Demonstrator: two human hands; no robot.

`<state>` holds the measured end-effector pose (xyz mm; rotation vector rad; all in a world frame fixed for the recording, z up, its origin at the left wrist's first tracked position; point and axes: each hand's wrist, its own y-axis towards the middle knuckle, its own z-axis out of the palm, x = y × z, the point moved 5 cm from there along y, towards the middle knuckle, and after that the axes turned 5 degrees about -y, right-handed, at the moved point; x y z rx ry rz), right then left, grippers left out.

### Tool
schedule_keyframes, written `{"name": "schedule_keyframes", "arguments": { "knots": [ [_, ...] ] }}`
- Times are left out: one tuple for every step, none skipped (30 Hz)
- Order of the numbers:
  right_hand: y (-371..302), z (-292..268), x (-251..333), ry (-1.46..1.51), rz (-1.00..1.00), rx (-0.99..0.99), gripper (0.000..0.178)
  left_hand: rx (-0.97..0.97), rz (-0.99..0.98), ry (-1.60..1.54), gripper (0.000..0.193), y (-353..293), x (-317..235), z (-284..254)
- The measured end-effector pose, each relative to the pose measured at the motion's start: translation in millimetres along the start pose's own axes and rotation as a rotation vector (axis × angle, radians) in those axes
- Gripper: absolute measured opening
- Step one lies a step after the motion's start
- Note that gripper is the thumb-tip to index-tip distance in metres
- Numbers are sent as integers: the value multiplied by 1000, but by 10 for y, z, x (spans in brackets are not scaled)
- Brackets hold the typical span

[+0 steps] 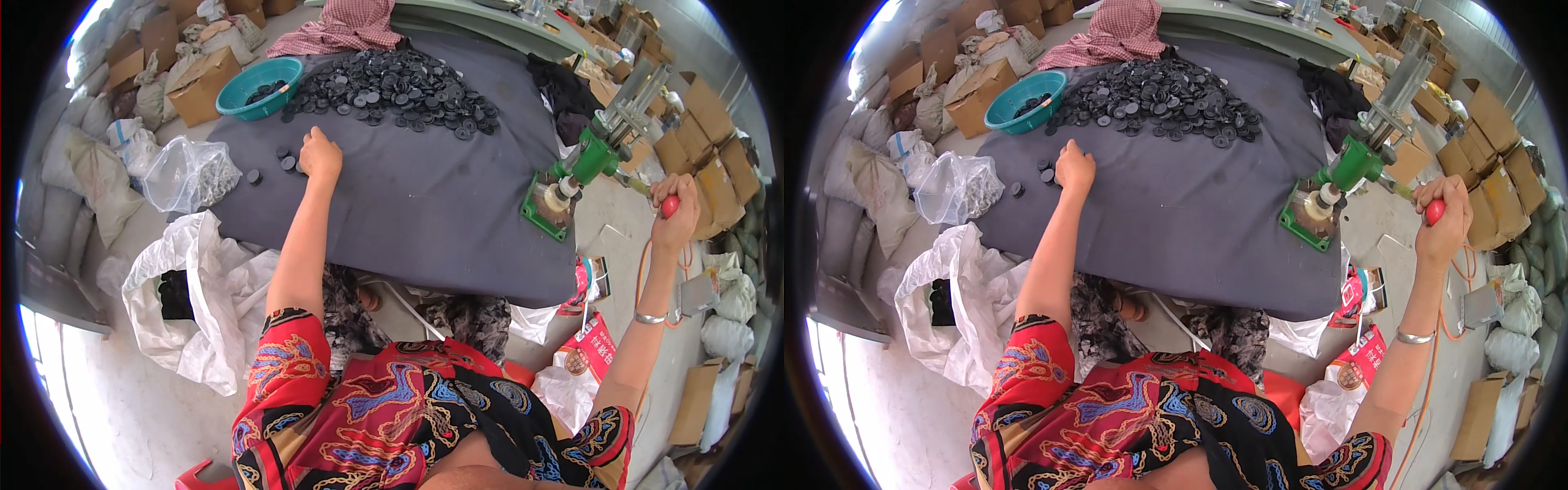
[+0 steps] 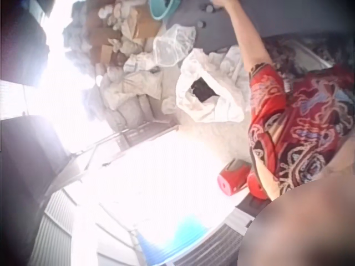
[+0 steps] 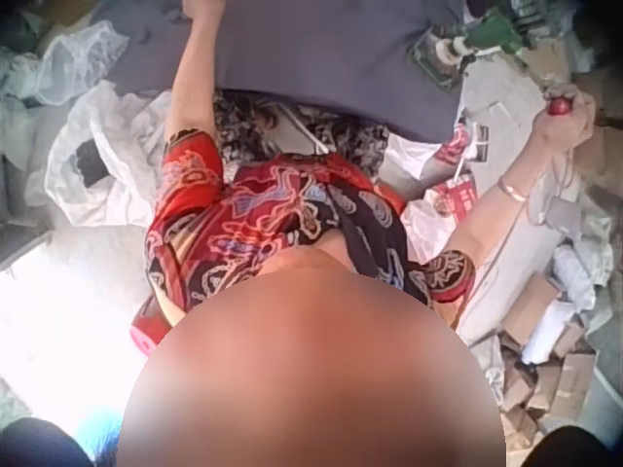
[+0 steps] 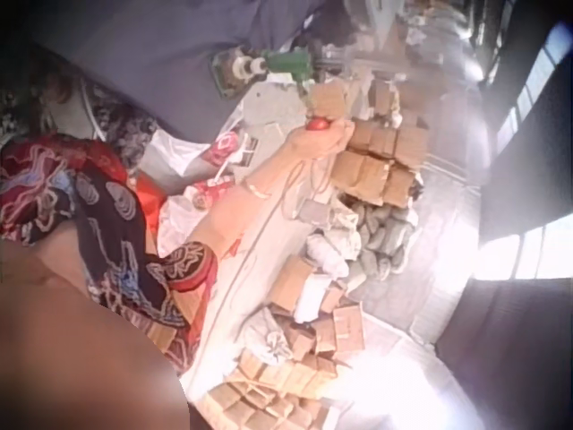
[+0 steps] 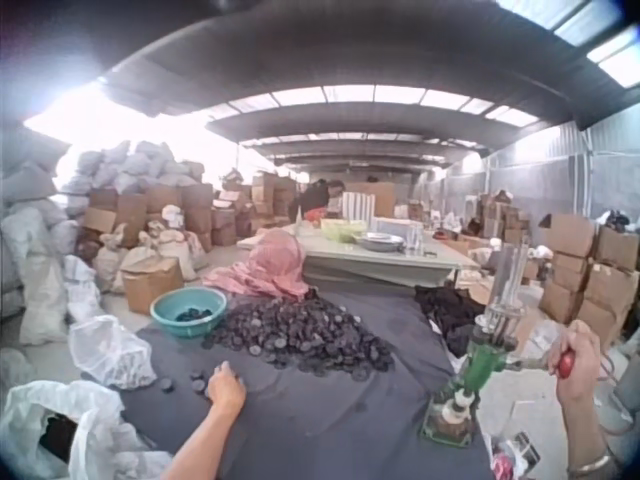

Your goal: The person picks up a black plastic piece, places it into a green press machine, and pulls the lever to press it. They repeat this process one at a time, occasionally moving pieces on the table to organize them.

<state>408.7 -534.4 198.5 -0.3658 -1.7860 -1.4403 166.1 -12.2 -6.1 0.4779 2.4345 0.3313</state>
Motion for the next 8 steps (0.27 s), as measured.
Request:
{"name": "schedule_keyframes", "arguments": {
  "knots": [
    [31, -35, 6, -21, 36, -50, 24, 5, 8, -12, 37, 81, 2, -2],
    [61, -75, 4, -45, 74, -105, 23, 74, -12, 103, 33, 169, 33, 20],
    [96, -49, -21, 1, 86, -88, 23, 157, -20, 218, 31, 206, 43, 94],
    [112, -112, -16, 12, 95, -101, 23, 243, 64, 307, 23, 207, -123, 137],
    [133, -182, -65, -52, 73, -111, 23, 238, 62, 309, 21, 244, -107, 147],
    [128, -216, -49, -123, 0, -81, 22, 266, 71, 355, 22, 245, -224, 147],
    [143, -225, -55, -90, 19, -91, 21, 196, 122, 339, 24, 303, -192, 207],
    [142, -82, -55, -19, 108, -165, 23, 223, 168, 335, 24, 224, -394, 365]
  ]
}}
